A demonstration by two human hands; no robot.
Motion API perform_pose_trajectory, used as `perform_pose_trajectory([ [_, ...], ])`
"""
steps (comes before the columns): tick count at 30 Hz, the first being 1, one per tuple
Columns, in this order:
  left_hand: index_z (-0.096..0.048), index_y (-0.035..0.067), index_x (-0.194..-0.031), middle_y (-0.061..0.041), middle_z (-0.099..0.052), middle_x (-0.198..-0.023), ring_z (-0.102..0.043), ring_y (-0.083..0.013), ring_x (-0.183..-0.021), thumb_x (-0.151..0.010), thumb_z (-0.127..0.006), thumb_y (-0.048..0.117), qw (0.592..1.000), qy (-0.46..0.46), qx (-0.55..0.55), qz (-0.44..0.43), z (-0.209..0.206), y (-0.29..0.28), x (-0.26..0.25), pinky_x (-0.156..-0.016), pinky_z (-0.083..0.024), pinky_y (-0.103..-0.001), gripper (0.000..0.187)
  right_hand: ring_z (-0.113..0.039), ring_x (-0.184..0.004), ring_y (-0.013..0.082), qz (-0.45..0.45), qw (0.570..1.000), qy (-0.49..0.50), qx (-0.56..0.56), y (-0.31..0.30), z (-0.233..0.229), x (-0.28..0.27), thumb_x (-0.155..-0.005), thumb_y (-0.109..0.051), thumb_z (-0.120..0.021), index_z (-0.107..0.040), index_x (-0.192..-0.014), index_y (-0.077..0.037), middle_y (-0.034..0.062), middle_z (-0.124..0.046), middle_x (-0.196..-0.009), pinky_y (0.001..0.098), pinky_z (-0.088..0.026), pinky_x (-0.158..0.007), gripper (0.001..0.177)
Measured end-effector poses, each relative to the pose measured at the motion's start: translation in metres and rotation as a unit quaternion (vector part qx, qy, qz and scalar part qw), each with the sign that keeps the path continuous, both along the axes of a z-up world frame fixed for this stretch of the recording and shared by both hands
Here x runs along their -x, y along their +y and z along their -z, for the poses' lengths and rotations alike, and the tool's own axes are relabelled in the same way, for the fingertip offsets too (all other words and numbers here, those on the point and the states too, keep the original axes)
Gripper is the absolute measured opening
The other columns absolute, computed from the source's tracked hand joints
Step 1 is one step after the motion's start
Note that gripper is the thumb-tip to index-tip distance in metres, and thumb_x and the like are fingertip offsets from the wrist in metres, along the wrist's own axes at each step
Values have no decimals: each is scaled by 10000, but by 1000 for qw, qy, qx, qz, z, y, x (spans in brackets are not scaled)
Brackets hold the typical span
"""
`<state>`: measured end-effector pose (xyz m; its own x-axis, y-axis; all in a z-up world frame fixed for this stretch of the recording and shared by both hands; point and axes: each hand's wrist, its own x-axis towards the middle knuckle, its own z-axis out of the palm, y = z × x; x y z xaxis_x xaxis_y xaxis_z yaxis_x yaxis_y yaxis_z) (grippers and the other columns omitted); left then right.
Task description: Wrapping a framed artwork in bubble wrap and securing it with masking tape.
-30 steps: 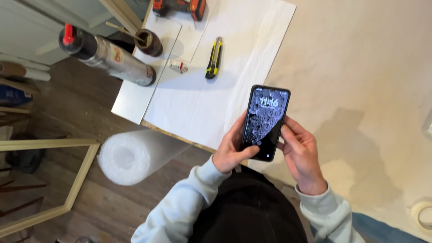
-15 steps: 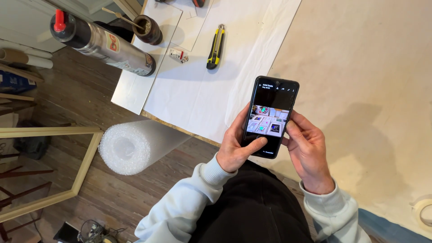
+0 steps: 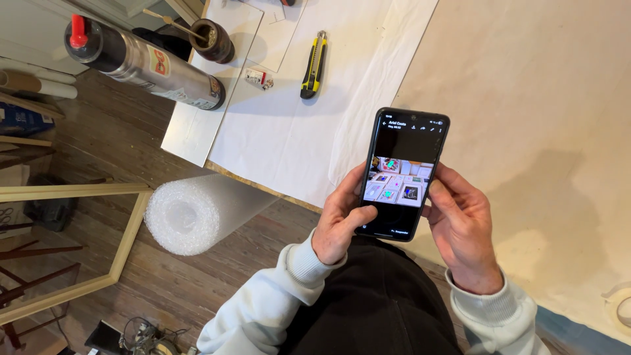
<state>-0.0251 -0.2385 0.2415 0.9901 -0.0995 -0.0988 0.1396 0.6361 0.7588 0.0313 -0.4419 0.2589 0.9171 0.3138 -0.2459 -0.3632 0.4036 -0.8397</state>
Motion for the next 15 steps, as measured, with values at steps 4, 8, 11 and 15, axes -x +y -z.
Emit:
perform_pose_trajectory([
  [4,-240,-41,-1649,-175,-484,-1562,-473,-254,-1467,-917,-499,-36,1000,-3,-7,-2,-10,0,1,-1250,-355,-389,776,-685,-1085,184,11,1000,-4,5,-2,-5,2,-1092,-80,-560,-580,-1445,40,113,-700,-1266,365,-588,-883,373],
  [8,-230,-39,-1647,-174,-481,-1562,-475,-252,-1463,-915,-490,-30,1000,2,1,1,-17,0,2,-1247,-359,-386,777,-688,-1091,191,16,1000,-8,2,-5,-5,4,-1097,-66,-559,-573,-1454,43,123,-697,-1277,367,-590,-879,373],
  [11,-232,-44,-1646,-179,-487,-1556,-480,-254,-1459,-917,-491,-27,1000,0,1,4,-17,0,1,-1244,-362,-387,773,-690,-1096,192,16,1000,-11,2,-4,-8,3,-1098,-67,-557,-574,-1453,43,123,-697,-1279,371,-598,-883,372],
  [15,-237,-48,-1646,-180,-491,-1552,-484,-253,-1455,-919,-495,-23,1000,-3,-1,6,-19,0,4,-1239,-369,-387,772,-691,-1100,190,16,1000,-11,5,-4,-14,5,-1096,-72,-553,-575,-1452,41,120,-697,-1279,374,-607,-888,374],
])
